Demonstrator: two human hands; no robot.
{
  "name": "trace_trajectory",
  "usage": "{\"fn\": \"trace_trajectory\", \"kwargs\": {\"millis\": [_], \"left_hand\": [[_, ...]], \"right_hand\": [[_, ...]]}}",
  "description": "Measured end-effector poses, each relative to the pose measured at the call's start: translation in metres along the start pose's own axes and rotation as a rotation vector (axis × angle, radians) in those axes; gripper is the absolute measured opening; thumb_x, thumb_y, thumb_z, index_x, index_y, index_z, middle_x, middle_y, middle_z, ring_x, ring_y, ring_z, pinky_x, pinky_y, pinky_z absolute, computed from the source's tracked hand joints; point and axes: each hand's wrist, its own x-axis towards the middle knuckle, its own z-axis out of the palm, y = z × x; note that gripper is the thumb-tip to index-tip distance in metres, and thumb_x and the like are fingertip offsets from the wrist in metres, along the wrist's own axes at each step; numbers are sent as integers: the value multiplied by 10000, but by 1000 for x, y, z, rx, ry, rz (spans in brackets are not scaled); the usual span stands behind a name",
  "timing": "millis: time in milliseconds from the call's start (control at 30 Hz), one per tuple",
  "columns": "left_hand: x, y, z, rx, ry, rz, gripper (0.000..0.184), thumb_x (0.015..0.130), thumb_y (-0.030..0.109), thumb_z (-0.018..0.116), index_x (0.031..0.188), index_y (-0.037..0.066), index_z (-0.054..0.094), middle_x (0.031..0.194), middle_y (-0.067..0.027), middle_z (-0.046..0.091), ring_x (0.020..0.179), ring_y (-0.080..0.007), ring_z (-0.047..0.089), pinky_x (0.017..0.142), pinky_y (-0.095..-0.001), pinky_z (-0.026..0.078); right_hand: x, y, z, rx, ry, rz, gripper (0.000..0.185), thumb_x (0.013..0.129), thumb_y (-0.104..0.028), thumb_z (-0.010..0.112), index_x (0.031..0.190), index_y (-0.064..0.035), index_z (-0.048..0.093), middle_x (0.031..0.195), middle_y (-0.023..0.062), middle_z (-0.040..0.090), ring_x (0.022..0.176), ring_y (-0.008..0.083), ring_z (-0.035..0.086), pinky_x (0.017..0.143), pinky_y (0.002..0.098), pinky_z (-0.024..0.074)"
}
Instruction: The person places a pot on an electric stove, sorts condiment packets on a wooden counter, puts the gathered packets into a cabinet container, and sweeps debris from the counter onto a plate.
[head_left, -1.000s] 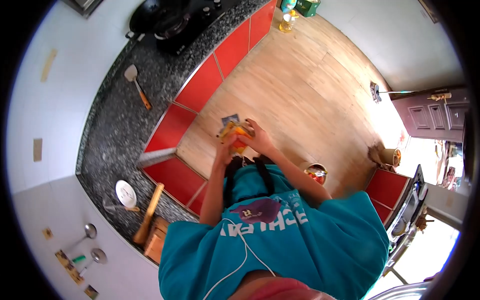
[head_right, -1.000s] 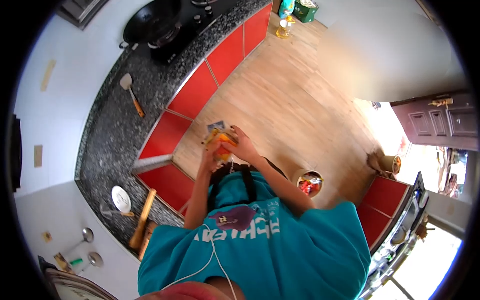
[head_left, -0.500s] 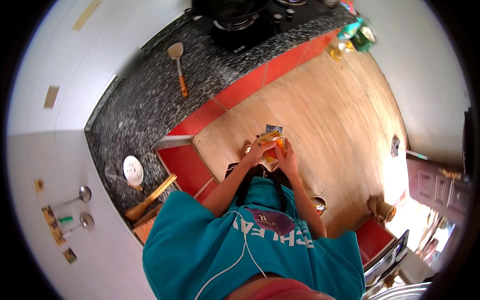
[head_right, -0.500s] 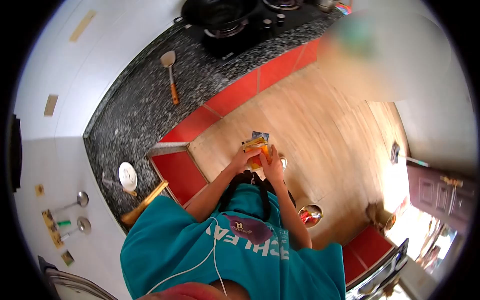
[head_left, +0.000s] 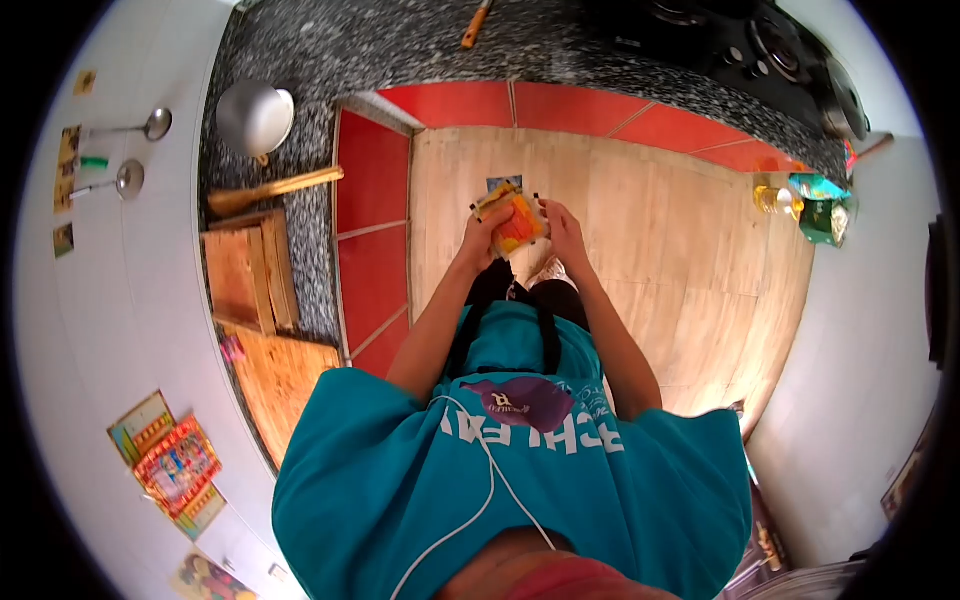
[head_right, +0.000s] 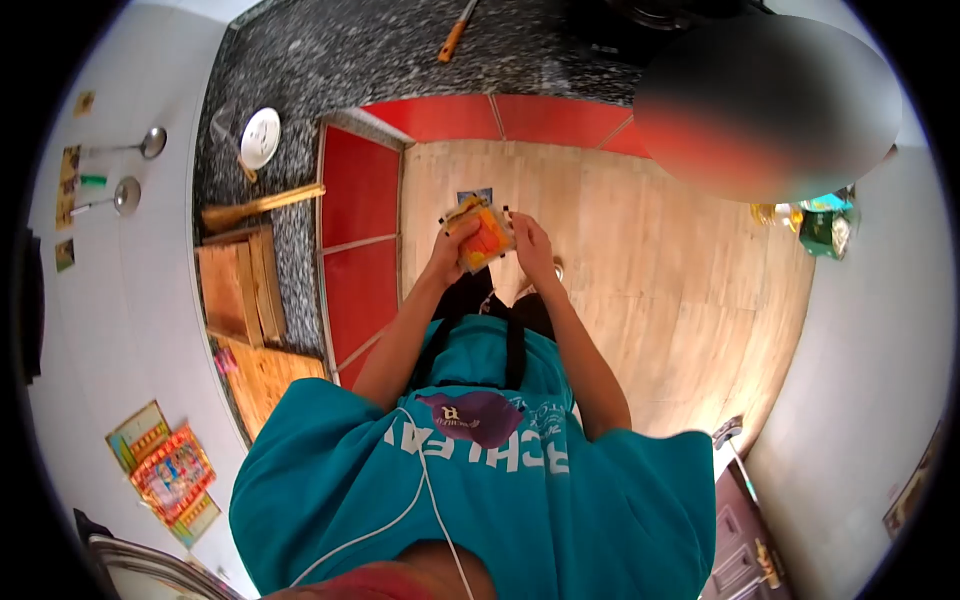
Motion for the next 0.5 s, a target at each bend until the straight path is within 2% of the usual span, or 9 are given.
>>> {"fn": "trace_trajectory", "kwargs": {"millis": [67, 100, 300, 400, 500], "left_hand": [[5, 4, -6, 0, 30, 81, 375, 857, 168, 634, 1168, 9, 498, 1083, -110, 604, 951, -223, 637, 803, -359, 555], [9, 7, -8, 9, 54, 100, 361, 859, 161, 628, 1157, 0, 503, 1066, -119, 609, 930, -227, 644, 792, -359, 560], [44, 36, -19, 21, 54, 85, 341, 832, 108, 657, 1124, -16, 531, 1034, -116, 616, 890, -215, 646, 781, -343, 560], [68, 49, -19, 45, 41, 49, 344, 833, 100, 660, 1128, -19, 528, 1037, -115, 614, 900, -215, 642, 785, -340, 559], [86, 53, -20, 22, 15, 18, 351, 835, 103, 662, 1133, -21, 525, 1045, -114, 612, 911, -212, 638, 787, -336, 558]], "right_hand": [[17, 5, 6, -23, -74, 81, 396, 990, -315, 409, 1199, -7, 542, 1072, 95, 591, 992, 160, 572, 808, 294, 493], [23, 3, 14, 20, -79, 109, 394, 992, -308, 395, 1188, -2, 547, 1079, 113, 594, 963, 176, 591, 805, 301, 505], [69, -5, 20, 173, -31, 365, 363, 975, -292, 425, 1152, -5, 558, 1096, 119, 613, 965, 195, 609, 820, 317, 503], [98, -7, 21, 297, 68, 357, 319, 972, -258, 433, 1086, 1, 579, 1048, 121, 639, 940, 202, 621, 809, 307, 501], [139, 1, 19, 386, 138, 388, 304, 971, -234, 431, 1096, 9, 563, 1061, 130, 635, 965, 225, 620, 823, 322, 498]]}}
